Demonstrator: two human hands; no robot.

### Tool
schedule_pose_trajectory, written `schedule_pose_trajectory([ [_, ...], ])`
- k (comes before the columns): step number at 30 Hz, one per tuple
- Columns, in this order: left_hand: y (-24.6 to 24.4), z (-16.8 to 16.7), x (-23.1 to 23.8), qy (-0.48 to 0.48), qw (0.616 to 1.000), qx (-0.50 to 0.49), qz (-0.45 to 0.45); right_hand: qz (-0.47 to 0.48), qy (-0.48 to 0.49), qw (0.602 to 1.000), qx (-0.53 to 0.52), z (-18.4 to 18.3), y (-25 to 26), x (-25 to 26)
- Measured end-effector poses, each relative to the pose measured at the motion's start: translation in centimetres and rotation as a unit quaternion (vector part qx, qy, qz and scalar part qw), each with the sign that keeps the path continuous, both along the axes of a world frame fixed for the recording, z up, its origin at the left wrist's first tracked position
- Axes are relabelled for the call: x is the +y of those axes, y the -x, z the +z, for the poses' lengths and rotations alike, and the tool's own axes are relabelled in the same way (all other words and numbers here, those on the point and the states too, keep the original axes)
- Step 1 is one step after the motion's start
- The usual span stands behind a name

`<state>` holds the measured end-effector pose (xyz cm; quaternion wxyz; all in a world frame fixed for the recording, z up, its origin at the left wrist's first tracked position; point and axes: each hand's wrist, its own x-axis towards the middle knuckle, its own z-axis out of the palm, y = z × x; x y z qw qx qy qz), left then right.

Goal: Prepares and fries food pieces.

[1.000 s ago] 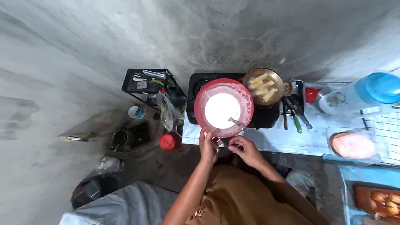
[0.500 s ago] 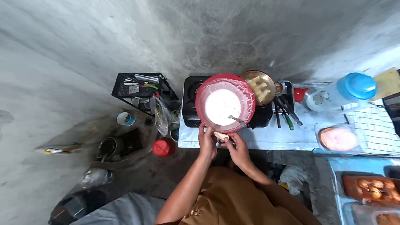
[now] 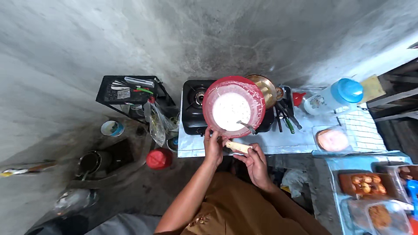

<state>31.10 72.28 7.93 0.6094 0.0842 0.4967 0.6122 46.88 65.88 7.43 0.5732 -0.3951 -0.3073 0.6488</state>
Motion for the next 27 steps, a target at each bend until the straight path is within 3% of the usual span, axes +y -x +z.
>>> schedule_pose_trajectory([
  [4,0.4,-0.5,-0.3,-0.007,1.000,-0.027,0.000,0.067,-0.124,0.978,-0.153,2.6,-2.5,-0.2],
  [10,1.8,-1.6,-2.7,0.003,0.999,-0.025,-0.033,0.108,-0.335,0.831,-0.431,8.1,-5.7,4.0],
  [14,2.5,-1.7,-5.0,0.017,0.997,-0.033,-0.070,0.141,-0.357,0.756,-0.530,10.3,-5.6,7.4],
  [18,2.6,-1.7,-6.6,0.024,0.994,-0.049,-0.100,0.163,-0.305,0.662,-0.665,9.0,-4.2,10.5],
  [23,2.6,-1.0,-7.2,0.022,0.992,-0.053,-0.115,0.095,-0.352,0.617,-0.697,5.1,-2.5,11.9],
  [27,3.0,-0.5,-7.3,0.009,0.993,-0.027,-0.115,0.201,-0.369,0.500,-0.757,2.6,-2.1,10.8],
])
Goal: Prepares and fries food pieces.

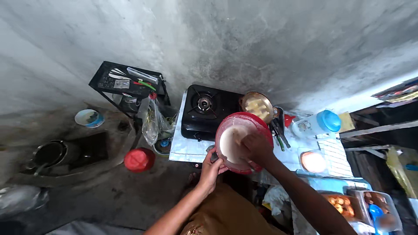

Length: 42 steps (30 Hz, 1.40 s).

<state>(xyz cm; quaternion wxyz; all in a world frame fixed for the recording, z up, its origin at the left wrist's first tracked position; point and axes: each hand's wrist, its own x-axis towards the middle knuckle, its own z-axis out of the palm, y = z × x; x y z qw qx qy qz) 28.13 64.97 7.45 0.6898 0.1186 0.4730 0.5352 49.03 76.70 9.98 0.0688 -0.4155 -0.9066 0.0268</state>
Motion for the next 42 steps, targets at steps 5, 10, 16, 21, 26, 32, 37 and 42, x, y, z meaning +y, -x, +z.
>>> schedule_pose_trajectory([
  [5,0.5,0.2,-0.1,-0.005,1.000,0.013,-0.001,-0.002,-0.011,1.000,-0.019,-0.4,0.8,-0.6],
  [10,0.4,-0.1,-0.1,0.003,1.000,0.019,-0.002,-0.010,-0.058,0.998,0.005,1.9,1.0,-0.1],
  [16,0.1,-0.6,0.1,-0.005,1.000,0.020,-0.011,-0.016,0.017,0.998,0.066,7.0,0.4,-0.4],
  [21,-0.1,-0.7,0.2,-0.010,1.000,0.015,-0.012,-0.050,0.140,0.980,0.129,6.9,0.2,0.1],
  [26,-0.2,-0.2,0.0,-0.019,1.000,0.013,-0.016,-0.175,0.249,0.952,-0.018,3.0,1.2,2.9],
  [32,-0.5,-0.4,0.1,-0.012,1.000,0.018,-0.017,-0.160,0.276,0.948,-0.015,3.5,0.7,3.2],
  [37,-1.4,-1.2,0.9,-0.010,1.000,0.017,-0.015,-0.127,0.262,0.957,0.001,6.7,-0.7,2.4],
  [42,-3.3,-2.7,2.7,-0.016,1.000,0.009,-0.022,-0.121,0.162,0.979,0.007,8.4,-3.0,2.4],
])
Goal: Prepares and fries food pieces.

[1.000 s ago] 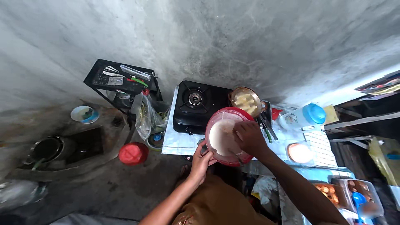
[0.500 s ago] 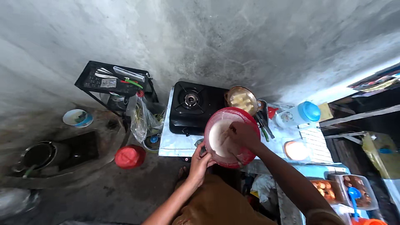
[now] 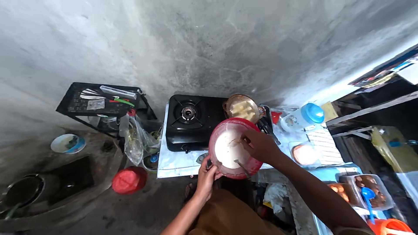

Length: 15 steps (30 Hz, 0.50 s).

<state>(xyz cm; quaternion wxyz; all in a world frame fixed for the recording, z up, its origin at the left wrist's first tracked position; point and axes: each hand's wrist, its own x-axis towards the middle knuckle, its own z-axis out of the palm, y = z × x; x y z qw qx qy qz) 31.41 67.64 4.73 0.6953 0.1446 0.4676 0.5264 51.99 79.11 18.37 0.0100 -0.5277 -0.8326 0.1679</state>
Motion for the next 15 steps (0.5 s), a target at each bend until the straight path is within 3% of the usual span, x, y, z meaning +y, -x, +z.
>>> schedule_pose_trajectory([
  [7,-3.1,-1.0,2.2,0.020,1.000,-0.012,0.009,-0.032,-0.048,0.998,-0.008,2.2,-3.9,4.5],
  [11,-3.9,-1.6,2.8,0.028,0.999,-0.007,0.027,-0.020,-0.096,0.994,0.037,3.8,-6.2,8.8],
  [15,-4.2,-2.2,2.5,0.037,0.997,0.017,0.062,-0.014,-0.159,0.983,0.091,3.1,-8.2,13.7],
])
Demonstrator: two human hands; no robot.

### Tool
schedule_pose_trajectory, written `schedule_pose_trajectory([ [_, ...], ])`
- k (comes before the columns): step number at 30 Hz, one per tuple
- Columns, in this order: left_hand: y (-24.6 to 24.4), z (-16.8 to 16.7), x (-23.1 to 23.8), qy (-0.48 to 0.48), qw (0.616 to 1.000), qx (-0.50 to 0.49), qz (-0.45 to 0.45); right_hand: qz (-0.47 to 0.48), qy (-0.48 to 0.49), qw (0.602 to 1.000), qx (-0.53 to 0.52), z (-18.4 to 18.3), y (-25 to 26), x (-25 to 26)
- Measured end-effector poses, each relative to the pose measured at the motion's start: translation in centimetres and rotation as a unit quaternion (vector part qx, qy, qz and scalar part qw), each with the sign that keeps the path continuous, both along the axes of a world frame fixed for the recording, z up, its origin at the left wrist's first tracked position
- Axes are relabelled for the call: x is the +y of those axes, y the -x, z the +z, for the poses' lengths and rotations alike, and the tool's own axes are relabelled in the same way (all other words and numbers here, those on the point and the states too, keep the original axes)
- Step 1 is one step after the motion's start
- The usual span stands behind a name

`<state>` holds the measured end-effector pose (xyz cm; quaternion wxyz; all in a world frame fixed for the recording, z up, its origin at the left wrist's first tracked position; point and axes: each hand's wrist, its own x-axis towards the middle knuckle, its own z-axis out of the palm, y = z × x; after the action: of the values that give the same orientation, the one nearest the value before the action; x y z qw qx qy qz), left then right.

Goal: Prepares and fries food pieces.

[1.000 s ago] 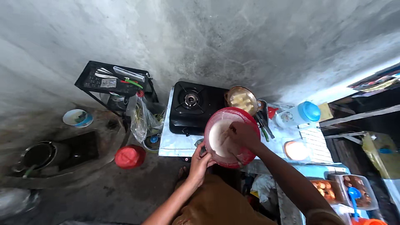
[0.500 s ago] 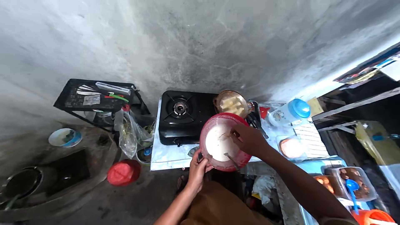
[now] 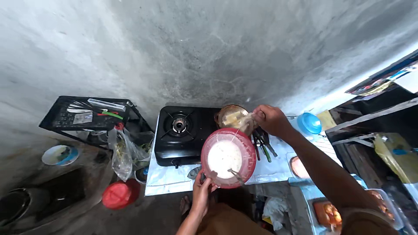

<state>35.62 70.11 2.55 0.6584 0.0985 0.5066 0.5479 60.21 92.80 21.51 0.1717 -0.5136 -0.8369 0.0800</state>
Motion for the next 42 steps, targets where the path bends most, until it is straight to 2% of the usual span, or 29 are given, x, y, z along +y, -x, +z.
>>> schedule_pose_trajectory([
  [3,0.4,-0.7,-0.8,0.004,0.999,0.025,0.026,-0.036,0.037,0.999,-0.018,-1.7,-0.3,3.7],
  [9,1.1,-0.8,-3.3,0.015,0.993,0.074,0.092,-0.042,0.025,0.998,-0.032,-8.7,-0.1,7.7],
  [15,1.6,-0.8,-5.5,0.025,0.986,0.078,0.146,-0.013,0.067,0.997,-0.035,-10.8,0.9,6.8],
  [22,2.1,-0.4,-6.1,0.013,0.984,0.074,0.164,0.007,0.144,0.988,-0.060,-11.5,0.2,4.0],
  [29,1.9,-0.4,-6.2,0.015,0.986,0.059,0.157,0.030,0.134,0.989,-0.052,-14.0,-1.4,3.5],
  [34,1.8,-0.3,-6.9,0.019,0.985,0.062,0.157,0.052,0.152,0.978,-0.131,-15.9,-3.6,1.9],
  [42,2.6,-0.2,-9.4,0.017,0.983,0.050,0.177,-0.022,0.103,0.986,-0.131,-18.5,-2.3,1.2],
])
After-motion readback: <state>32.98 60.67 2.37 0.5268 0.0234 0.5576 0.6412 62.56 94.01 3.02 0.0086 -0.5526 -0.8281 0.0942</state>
